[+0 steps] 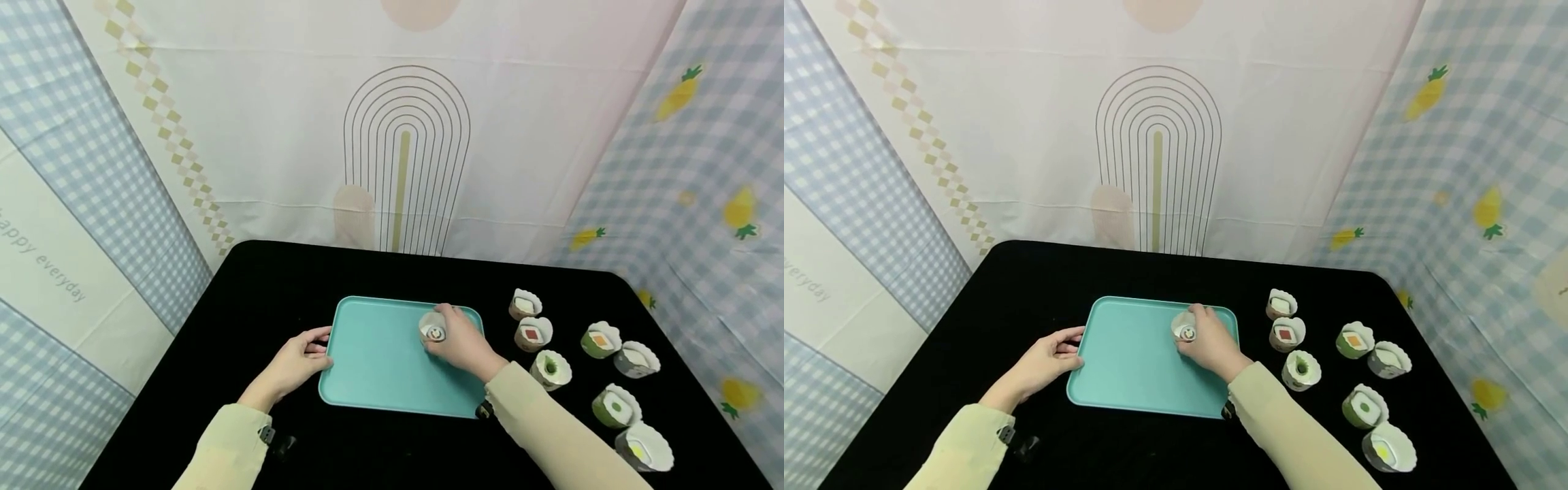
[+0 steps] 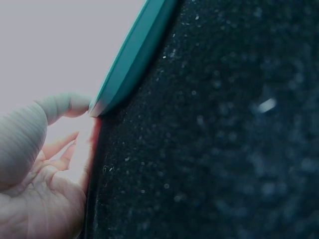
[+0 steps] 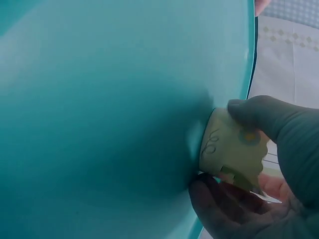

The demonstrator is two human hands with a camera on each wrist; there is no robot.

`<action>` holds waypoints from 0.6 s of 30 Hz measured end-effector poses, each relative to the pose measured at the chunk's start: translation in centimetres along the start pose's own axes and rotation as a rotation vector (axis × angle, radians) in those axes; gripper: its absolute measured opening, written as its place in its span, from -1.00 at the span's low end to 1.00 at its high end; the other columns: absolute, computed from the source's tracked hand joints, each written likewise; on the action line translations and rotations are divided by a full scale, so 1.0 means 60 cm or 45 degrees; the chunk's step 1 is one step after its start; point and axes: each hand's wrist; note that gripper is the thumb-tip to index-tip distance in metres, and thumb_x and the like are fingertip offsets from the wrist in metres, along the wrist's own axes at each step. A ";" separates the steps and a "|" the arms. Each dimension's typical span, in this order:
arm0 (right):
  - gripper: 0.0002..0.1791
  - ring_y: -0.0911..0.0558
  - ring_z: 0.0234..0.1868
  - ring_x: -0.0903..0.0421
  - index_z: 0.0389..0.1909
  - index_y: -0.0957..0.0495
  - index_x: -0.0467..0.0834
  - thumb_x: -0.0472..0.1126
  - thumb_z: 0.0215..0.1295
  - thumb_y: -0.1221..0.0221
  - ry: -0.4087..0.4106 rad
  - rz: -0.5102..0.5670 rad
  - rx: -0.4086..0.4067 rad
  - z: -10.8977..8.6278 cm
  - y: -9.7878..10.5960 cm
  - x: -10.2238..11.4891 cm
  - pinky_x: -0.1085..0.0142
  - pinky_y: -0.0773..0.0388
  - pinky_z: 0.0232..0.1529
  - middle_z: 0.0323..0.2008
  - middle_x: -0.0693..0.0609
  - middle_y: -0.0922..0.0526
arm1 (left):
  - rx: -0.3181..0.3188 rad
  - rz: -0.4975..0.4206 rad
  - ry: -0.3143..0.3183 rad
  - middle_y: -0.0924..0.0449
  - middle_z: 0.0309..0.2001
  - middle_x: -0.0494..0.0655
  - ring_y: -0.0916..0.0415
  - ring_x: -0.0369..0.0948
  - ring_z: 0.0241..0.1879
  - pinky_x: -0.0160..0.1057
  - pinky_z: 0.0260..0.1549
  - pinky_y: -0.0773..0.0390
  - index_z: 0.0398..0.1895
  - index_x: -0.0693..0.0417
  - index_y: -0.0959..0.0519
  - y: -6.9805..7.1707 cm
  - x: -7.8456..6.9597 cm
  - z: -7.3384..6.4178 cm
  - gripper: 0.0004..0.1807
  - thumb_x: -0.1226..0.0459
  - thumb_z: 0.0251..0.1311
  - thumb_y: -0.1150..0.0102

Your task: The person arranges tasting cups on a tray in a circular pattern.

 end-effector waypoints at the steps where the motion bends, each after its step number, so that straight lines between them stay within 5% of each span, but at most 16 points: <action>1: -0.17 -0.54 -0.08 0.00 0.35 -0.25 -0.21 -0.04 0.13 -0.39 -0.004 0.018 -0.003 0.000 0.000 0.000 0.13 -0.56 -0.19 0.05 -0.13 -0.47 | 0.002 0.001 0.000 -0.41 0.16 -0.03 -0.48 -0.14 -0.03 -0.17 -0.14 -0.58 0.37 -0.06 -0.36 0.001 -0.001 0.000 -0.32 0.33 0.14 -0.32; 8: -0.23 -0.54 -0.33 0.13 0.29 -0.28 -0.21 0.01 0.15 -0.38 -0.069 0.186 0.003 0.005 0.002 0.010 0.24 -0.50 -0.40 -0.23 -0.02 -0.54 | -0.007 -0.004 -0.001 -0.43 0.14 -0.02 -0.50 -0.14 -0.08 -0.18 -0.16 -0.59 0.37 -0.06 -0.36 0.005 -0.003 -0.002 -0.31 0.35 0.14 -0.32; 18: -0.39 -0.59 -0.21 0.08 0.15 -0.38 -0.22 -0.04 0.18 -0.36 -0.094 0.242 -0.097 0.038 -0.012 0.029 0.24 -0.56 -0.33 -0.09 -0.11 -0.54 | -0.005 0.004 0.014 -0.41 0.16 -0.06 -0.47 -0.14 -0.01 -0.20 -0.13 -0.58 0.38 -0.07 -0.35 -0.001 0.006 0.006 -0.32 0.34 0.15 -0.30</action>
Point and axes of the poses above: each hand's wrist, its own z-axis towards the middle knuckle, its own y-axis out of the back of the hand, x = y × z
